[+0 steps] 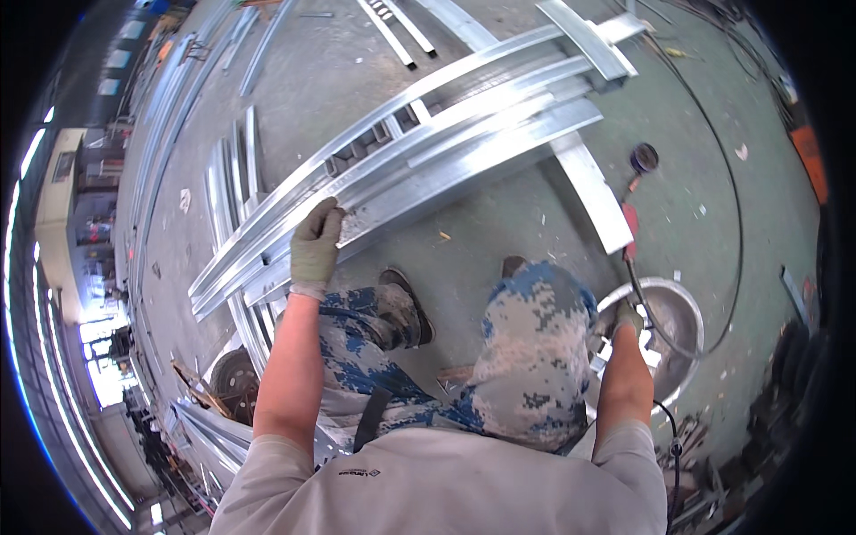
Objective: The person aligns small metal pieces onto a larger metal frame and uses a welding torch to secure them in place. The person then flips the frame and continues welding additional sections.
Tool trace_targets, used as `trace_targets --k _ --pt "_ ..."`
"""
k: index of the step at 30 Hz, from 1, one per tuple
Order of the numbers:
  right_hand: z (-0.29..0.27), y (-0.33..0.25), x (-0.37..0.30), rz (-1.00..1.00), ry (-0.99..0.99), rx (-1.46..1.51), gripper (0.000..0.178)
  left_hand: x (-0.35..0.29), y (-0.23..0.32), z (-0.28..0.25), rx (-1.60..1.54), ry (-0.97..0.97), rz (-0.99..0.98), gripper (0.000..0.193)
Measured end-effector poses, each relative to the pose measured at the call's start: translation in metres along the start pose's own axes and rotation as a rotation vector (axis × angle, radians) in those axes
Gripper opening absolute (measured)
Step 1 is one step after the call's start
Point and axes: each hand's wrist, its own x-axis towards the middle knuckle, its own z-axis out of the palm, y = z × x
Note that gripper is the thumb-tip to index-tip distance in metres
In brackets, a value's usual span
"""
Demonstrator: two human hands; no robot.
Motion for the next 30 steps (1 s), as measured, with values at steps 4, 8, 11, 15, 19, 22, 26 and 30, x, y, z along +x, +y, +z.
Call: trace_targets --k 4,8,11,15,19,22,26,30 --pt "0.008 -0.001 0.003 0.121 -0.015 0.370 0.067 -0.006 0.009 0.002 0.036 -0.011 -0.053 0.033" --pt "0.019 0.016 0.030 0.150 -0.051 0.500 0.076 0.003 0.018 0.012 0.067 -0.055 -0.046 0.033" --pt "0.017 0.001 0.016 0.082 -0.100 0.512 0.061 -0.007 0.011 0.010 0.073 -0.050 -0.038 0.034" --pt "0.027 0.028 0.042 0.091 -0.213 0.805 0.044 0.005 0.035 0.034 0.056 -0.155 -0.001 0.035" --pt "0.011 0.009 0.000 -0.020 -0.180 0.674 0.043 -0.011 0.029 0.020 0.063 -0.113 -0.065 0.034" --pt "-0.006 -0.007 -0.046 -0.099 0.031 0.298 0.051 -0.008 0.024 0.025 0.035 -0.118 -0.045 0.034" --pt "0.041 0.003 0.019 -0.172 0.090 -0.033 0.050 -0.004 0.028 0.035 0.116 -0.136 -0.018 0.035" --pt "0.021 0.013 0.032 -0.724 -0.026 -0.869 0.044 0.000 0.018 0.036 0.080 -0.169 -0.038 0.036"
